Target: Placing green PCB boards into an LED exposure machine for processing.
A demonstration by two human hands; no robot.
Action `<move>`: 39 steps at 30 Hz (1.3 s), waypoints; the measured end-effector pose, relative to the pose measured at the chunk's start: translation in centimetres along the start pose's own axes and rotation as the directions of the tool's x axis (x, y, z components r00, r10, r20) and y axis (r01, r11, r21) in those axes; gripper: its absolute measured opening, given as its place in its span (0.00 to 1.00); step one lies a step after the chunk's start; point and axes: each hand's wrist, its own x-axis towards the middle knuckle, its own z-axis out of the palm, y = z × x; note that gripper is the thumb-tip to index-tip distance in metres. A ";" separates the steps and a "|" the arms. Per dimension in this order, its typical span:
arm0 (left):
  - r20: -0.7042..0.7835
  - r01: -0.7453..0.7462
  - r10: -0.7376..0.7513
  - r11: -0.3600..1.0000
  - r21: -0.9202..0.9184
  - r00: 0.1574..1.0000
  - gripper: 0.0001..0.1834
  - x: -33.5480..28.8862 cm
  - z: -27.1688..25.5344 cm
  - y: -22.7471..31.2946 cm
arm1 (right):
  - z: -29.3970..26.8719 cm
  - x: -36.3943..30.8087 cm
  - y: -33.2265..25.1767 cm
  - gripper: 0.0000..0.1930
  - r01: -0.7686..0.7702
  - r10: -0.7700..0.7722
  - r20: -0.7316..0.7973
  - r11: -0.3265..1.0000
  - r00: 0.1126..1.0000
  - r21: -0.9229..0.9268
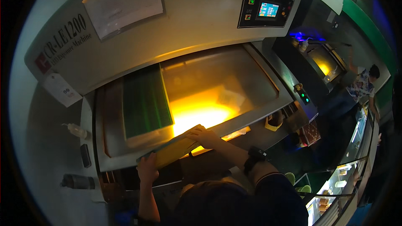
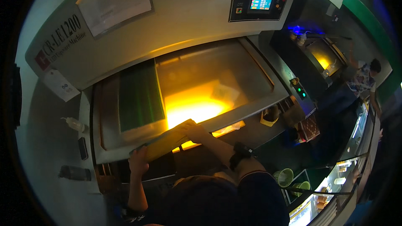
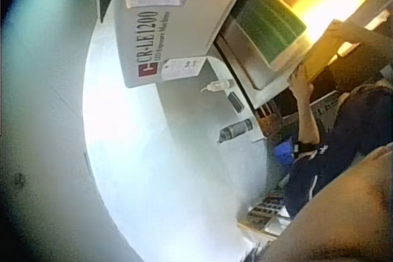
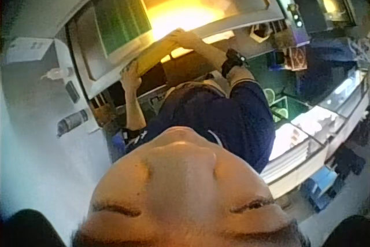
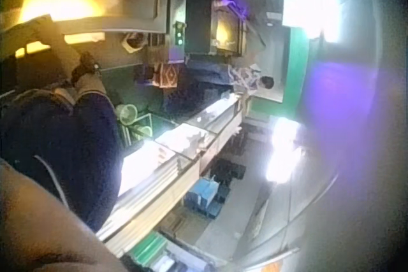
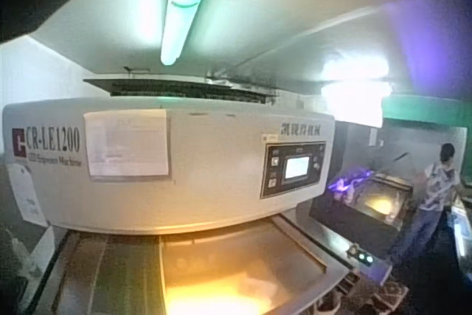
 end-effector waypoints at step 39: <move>0.262 0.304 -0.166 0.670 -0.677 0.951 0.06 -24.1 19.4 7.4 | 6.9 -9.6 -1.9 0.31 -0.168 0.130 0.519 0.985 0.845 0.026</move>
